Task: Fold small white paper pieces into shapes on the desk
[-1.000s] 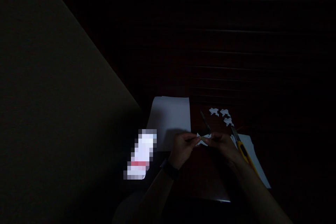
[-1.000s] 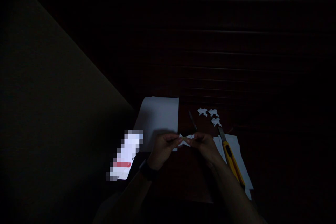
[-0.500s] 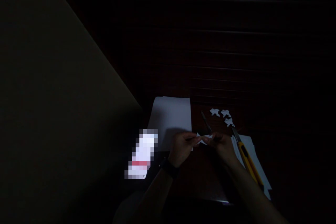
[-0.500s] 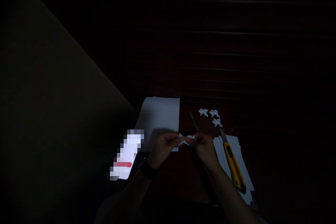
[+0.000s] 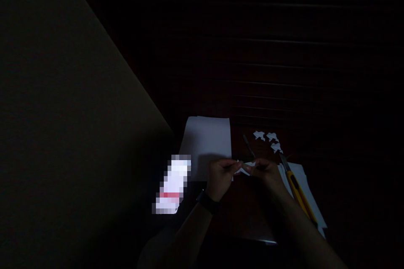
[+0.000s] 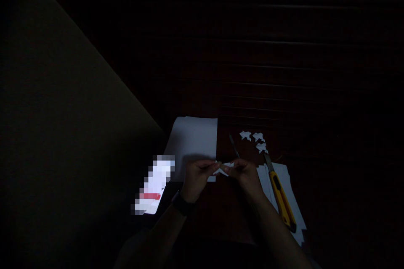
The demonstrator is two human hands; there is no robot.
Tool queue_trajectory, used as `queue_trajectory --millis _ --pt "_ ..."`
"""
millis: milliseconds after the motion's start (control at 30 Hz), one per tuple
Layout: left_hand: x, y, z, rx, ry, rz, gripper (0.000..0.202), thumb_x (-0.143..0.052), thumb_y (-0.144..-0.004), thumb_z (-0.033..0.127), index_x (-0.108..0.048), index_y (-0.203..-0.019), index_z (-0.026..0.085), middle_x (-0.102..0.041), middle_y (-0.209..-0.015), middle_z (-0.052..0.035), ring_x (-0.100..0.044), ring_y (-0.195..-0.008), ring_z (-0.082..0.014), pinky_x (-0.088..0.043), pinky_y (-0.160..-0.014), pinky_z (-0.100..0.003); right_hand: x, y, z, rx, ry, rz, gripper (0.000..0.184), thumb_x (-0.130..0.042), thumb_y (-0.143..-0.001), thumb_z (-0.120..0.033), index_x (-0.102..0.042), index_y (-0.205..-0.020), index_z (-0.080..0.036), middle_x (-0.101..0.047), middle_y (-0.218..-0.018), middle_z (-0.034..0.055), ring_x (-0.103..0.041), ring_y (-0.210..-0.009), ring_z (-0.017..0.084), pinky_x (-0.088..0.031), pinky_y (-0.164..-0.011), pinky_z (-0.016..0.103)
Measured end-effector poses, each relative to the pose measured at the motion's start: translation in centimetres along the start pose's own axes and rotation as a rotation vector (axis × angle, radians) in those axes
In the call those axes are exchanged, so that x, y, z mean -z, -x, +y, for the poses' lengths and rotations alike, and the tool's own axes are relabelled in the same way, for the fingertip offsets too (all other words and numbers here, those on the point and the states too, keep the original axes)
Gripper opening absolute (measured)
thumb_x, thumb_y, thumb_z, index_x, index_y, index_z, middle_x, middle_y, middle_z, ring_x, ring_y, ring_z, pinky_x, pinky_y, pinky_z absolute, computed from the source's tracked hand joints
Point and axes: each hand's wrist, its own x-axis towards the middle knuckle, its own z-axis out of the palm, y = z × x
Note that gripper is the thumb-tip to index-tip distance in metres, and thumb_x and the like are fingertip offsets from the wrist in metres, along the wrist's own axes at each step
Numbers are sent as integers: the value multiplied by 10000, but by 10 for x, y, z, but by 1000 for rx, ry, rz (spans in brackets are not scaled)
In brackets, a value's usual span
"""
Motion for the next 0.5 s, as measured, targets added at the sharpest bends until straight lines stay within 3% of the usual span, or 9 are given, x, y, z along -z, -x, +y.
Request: queue_trajectory --millis 200,367,500 --pt "1 -2 4 91 180 -76 297 -728 -643 351 -706 -819 113 -699 -821 -77 -652 -770 -204 -567 -691 -330 2 -1 -2 41 142 -11 258 -800 -550 -322 -650 -695 -168 -622 -639 2 -555 -580 149 -418 -553 265" --pt "0 3 7 136 227 -152 372 -660 -715 412 -673 -948 122 -686 -895 -95 -663 -770 -194 -559 -700 -316 -3 -1 0 111 60 63 323 -787 -587 -266 -637 -869 -217 -544 -597 -48 -494 -524 106 -392 -505 224" --pt "2 1 6 133 235 -96 361 -648 -729 417 -666 -894 97 -684 -874 -117 -663 -782 -205 -553 -681 -303 -3 1 -12 165 119 -41 493 -757 -639 -291 -575 -1096 -269 -613 -700 -24 -564 -634 151 -452 -608 271"
